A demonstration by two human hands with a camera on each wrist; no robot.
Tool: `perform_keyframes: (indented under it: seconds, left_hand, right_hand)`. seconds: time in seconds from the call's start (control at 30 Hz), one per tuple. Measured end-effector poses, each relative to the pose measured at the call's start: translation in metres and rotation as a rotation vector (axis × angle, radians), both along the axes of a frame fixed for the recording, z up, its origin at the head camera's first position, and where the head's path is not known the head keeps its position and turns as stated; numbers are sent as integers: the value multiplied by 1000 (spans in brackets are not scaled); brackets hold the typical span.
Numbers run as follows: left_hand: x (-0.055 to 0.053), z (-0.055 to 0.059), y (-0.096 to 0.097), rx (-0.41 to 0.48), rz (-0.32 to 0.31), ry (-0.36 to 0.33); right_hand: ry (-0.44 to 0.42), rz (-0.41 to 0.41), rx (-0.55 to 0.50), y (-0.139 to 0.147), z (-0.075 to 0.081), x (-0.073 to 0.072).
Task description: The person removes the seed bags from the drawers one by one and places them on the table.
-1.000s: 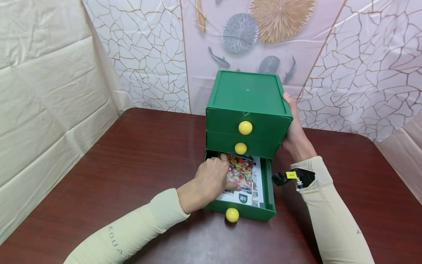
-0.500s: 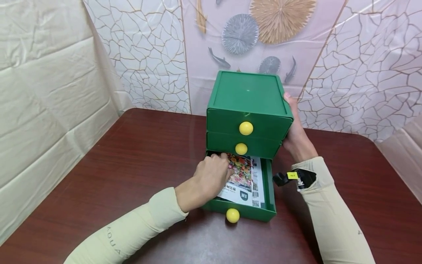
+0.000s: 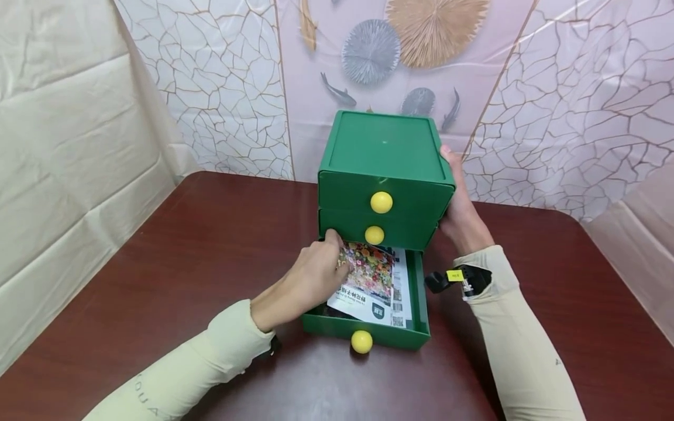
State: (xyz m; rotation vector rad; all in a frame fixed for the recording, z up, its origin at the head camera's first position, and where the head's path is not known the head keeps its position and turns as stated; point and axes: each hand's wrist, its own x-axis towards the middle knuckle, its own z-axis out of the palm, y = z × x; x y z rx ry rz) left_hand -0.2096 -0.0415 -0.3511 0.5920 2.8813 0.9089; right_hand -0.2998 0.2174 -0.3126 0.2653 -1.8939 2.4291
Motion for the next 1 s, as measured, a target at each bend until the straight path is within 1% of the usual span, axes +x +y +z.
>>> perform_keyframes:
  seconds: [0.17, 0.23, 0.33, 0.5, 0.57, 0.73, 0.87, 1.0]
  left_hand:
    - [-4, 11, -5, -5, 37, -40]
    - [-7, 13, -7, -4, 38, -67]
    - [-13, 13, -11, 22, 29, -114]
    - [-19, 13, -14, 56, 16, -159]
    - [-19, 13, -14, 60, 20, -172]
    - [-18, 10, -18, 64, 40, -202]
    - [-16, 9, -21, 55, 72, -215]
    - [-14, 9, -23, 61, 100, -226]
  right_hand:
    - [3, -6, -12, 3, 5, 0]
    - [4, -3, -14, 4, 5, 0]
    - [7, -7, -13, 5, 6, 0]
    - [11, -28, -6, 7, 6, -1]
    - [13, -29, -4, 8, 6, -1]
    - [13, 2, -20, 5, 4, -1]
    - [8, 24, -17, 2, 2, -1]
    - [2, 30, -20, 1, 1, 1]
